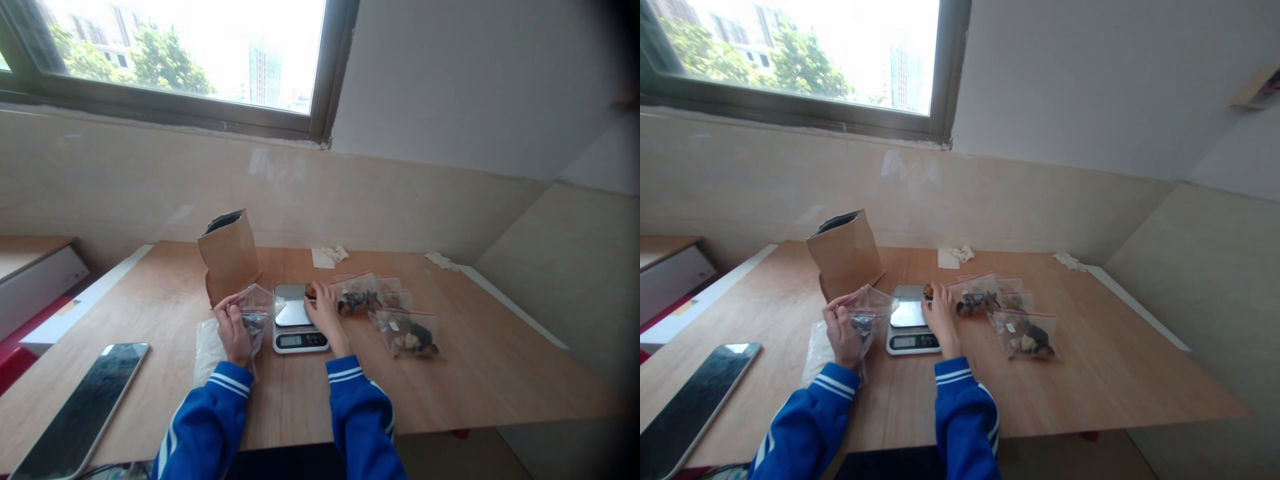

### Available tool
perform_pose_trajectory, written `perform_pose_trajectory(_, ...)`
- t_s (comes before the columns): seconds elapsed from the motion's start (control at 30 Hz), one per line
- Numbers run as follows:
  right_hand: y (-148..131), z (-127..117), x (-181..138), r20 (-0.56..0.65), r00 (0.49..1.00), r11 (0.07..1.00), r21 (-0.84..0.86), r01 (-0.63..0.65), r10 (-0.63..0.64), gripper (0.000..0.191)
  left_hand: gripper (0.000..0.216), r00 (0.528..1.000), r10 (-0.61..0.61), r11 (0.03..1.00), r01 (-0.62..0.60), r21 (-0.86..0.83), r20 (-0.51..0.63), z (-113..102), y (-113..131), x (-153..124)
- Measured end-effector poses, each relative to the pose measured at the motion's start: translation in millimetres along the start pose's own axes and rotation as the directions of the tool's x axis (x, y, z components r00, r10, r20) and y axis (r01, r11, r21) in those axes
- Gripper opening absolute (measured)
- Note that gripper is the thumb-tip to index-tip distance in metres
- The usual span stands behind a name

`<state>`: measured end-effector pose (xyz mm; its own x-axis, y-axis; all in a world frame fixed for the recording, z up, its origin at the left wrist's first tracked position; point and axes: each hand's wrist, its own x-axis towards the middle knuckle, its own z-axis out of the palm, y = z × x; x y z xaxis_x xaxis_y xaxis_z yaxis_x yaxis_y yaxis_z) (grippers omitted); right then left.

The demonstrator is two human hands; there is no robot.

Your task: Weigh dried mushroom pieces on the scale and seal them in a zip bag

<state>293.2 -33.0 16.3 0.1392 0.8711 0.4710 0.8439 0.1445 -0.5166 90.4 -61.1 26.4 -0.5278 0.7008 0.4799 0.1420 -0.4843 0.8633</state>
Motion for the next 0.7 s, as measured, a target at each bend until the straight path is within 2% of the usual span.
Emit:
perform_pose_trajectory(0.07, 8.9, 3.7, -4.0, 0.053, 0.998, 0.998, -0.056, -0.041, 0.044, 0.043, 0.029, 1.0, -0.008, 1.0, 0.008, 0.0, 0.01, -0.4, -0.5, -0.2)
perform_pose_trajectory(0.17, 13.5, 4.7, -7.0, 0.051, 0.995, 0.994, -0.067, -0.086, 0.09, 0.035, 0.03, 1.0, -0.015, 1.0, 0.015, 0.012, 0.011, -1.0, -1.3, -0.3)
perform_pose_trajectory(0.3, 18.3, 7.2, -5.8, -0.002, 1.0, 0.996, 0.089, -0.024, 0.024, 0.03, 0.03, 1.0, -0.011, 1.0, 0.011, 0.027, -0.004, -1.3, -1.2, -0.2)
perform_pose_trajectory(0.43, 14.4, 5.0, -3.7, -0.035, 0.997, 0.97, 0.235, -0.057, 0.067, 0.027, 0.031, 1.0, -0.011, 0.999, 0.011, 0.037, 0.015, -1.9, -1.1, -0.3)
perform_pose_trajectory(0.57, -15.9, -15.3, -2.5, -0.048, 0.999, 0.901, 0.434, 0.006, 0.017, 0.03, 0.031, 0.999, -0.01, 0.999, 0.009, 0.041, 0.034, -1.7, -2.0, -1.1)
perform_pose_trajectory(0.63, -39.7, -29.9, -2.2, 0.008, 0.998, 0.845, 0.533, 0.048, -0.061, 0.032, 0.031, 0.999, 0.002, 0.999, -0.003, 0.033, 0.046, -1.1, -2.7, -1.8)
perform_pose_trajectory(0.7, -63.9, -42.9, -1.8, 0.126, 0.977, 0.794, 0.605, 0.061, -0.171, 0.032, 0.031, 0.998, 0.02, 0.999, -0.021, 0.026, 0.061, -0.6, -3.2, -2.5)
